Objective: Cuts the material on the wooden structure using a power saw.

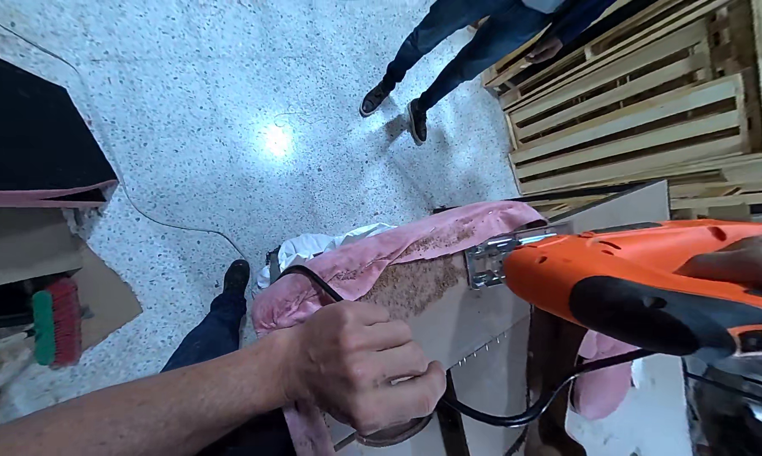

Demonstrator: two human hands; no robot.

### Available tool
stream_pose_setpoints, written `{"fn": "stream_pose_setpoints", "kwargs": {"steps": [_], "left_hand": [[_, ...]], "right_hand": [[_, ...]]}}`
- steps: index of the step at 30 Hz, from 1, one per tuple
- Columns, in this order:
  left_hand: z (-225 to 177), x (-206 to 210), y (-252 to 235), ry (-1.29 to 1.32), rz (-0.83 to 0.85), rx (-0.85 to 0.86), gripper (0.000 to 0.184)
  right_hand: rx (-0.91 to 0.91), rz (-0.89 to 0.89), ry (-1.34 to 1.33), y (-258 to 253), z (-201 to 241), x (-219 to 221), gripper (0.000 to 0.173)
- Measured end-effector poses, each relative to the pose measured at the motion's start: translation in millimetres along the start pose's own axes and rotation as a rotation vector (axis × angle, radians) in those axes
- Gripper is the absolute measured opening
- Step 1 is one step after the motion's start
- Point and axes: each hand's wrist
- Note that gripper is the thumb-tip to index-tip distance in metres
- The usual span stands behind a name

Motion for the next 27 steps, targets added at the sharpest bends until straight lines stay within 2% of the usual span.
{"fn": "stream_pose_setpoints", "kwargs": {"steps": [4,7,10,14,18,23,27], "left_hand": [[0,1,2,-0.061,-0.062,0.018,0.021],[-15,-21,4,-0.151,-0.072,-0.021,0.019],[-32,-55,14,-0.289,-0.088,-0.066,0.019],[-29,-64,24,-0.446,-0.184,-0.107,0.023],[-28,-63,25,-0.459,-0.222,-0.093,0.026],[-26,-61,28,-0.435,-0.256,-0.054,0.018],[-26,-61,29,-0.416,-0.250,-0.021,0.020]], "right_hand": [[-0.101,-0.008,0.060,7,-26,3,0.041],[-0.178,0.025,0.076,-2,-19,-3,0.042],[-0.170,0.033,0.073,-9,-9,-7,0.040],[-0.129,0.013,0.057,-2,-16,0,0.044],[-0.111,-0.001,0.043,-5,-12,0,0.045],[-0.109,-0.004,0.040,-14,1,-2,0.044],[-0.132,0.010,0.062,-24,15,-8,0.039]]}}
Point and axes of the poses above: each hand's wrist, its own y-axis away from the middle knuckle, its own x-axis out of the palm, z = x × y, and after that the axes turned 5 degrees about -y, right-handed
